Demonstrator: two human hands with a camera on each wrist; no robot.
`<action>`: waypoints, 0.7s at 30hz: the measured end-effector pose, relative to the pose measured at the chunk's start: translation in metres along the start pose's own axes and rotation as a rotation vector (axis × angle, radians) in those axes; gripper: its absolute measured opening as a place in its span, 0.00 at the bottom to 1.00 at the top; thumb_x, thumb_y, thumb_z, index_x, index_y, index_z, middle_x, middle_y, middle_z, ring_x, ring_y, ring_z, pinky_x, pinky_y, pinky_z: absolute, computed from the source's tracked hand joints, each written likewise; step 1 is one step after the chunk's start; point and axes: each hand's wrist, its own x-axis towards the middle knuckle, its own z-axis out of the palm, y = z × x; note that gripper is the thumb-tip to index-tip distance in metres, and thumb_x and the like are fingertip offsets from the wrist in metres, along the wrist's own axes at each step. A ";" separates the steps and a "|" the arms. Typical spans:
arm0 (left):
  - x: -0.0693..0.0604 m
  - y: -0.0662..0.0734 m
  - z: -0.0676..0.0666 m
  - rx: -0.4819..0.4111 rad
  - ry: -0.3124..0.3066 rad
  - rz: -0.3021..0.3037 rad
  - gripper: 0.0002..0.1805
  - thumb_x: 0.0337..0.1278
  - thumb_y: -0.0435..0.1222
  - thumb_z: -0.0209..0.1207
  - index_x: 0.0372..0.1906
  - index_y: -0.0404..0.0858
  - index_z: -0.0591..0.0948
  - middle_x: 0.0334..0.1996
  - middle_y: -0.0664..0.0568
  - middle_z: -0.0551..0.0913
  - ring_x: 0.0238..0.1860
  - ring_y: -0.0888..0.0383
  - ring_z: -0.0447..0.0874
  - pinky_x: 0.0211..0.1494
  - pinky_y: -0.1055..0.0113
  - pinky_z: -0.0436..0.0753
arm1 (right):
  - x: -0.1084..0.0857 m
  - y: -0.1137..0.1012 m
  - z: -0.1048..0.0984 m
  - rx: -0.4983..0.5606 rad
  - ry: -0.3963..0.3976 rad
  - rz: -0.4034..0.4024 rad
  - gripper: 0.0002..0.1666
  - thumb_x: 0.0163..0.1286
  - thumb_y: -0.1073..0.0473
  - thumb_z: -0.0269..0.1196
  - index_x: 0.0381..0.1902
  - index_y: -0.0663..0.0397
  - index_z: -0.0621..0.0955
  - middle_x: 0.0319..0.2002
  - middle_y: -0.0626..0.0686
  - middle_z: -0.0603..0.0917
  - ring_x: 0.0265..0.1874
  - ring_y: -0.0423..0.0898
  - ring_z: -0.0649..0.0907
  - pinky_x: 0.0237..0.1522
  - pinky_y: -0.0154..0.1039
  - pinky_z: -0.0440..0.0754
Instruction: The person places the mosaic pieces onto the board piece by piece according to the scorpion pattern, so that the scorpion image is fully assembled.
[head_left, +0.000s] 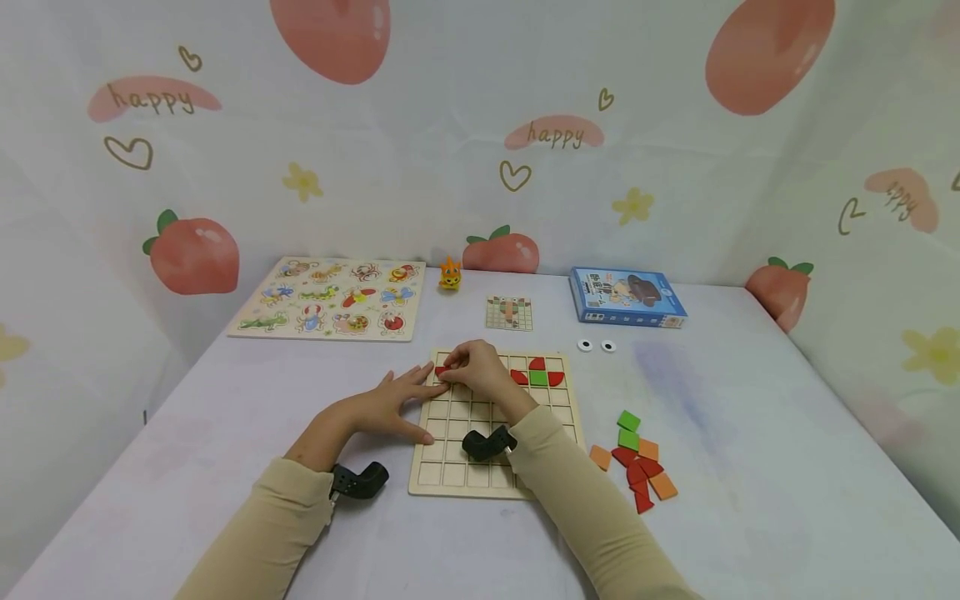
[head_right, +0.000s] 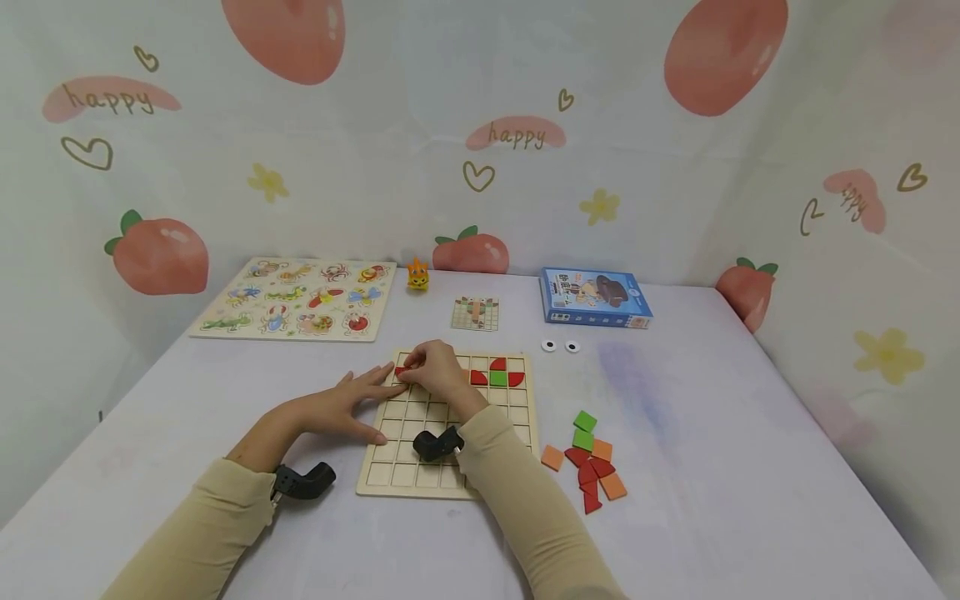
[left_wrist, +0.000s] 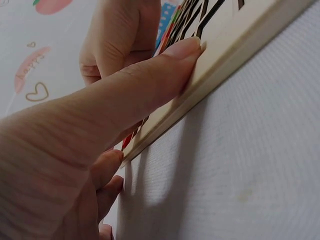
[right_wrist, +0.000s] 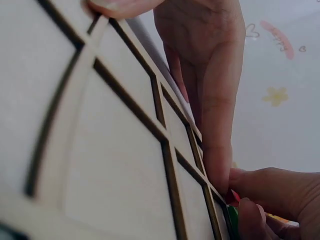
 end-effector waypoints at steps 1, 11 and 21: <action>0.000 0.000 0.000 0.001 -0.001 -0.001 0.45 0.43 0.54 0.67 0.69 0.46 0.64 0.75 0.42 0.42 0.74 0.40 0.35 0.70 0.36 0.32 | 0.000 0.000 0.000 -0.007 -0.003 -0.005 0.09 0.56 0.60 0.69 0.32 0.60 0.84 0.28 0.53 0.83 0.23 0.38 0.75 0.26 0.27 0.72; 0.001 0.001 0.000 0.003 -0.008 -0.017 0.45 0.43 0.54 0.67 0.69 0.47 0.64 0.75 0.46 0.42 0.75 0.43 0.35 0.71 0.38 0.32 | -0.001 -0.001 0.003 -0.086 0.033 -0.056 0.08 0.57 0.60 0.68 0.31 0.61 0.84 0.28 0.55 0.84 0.25 0.39 0.75 0.26 0.27 0.72; -0.001 0.002 0.000 -0.009 0.002 -0.003 0.45 0.43 0.53 0.67 0.69 0.45 0.65 0.75 0.43 0.42 0.75 0.41 0.35 0.71 0.37 0.32 | -0.001 -0.002 0.003 -0.081 0.015 -0.034 0.09 0.58 0.59 0.68 0.31 0.60 0.84 0.29 0.54 0.84 0.25 0.39 0.76 0.27 0.27 0.72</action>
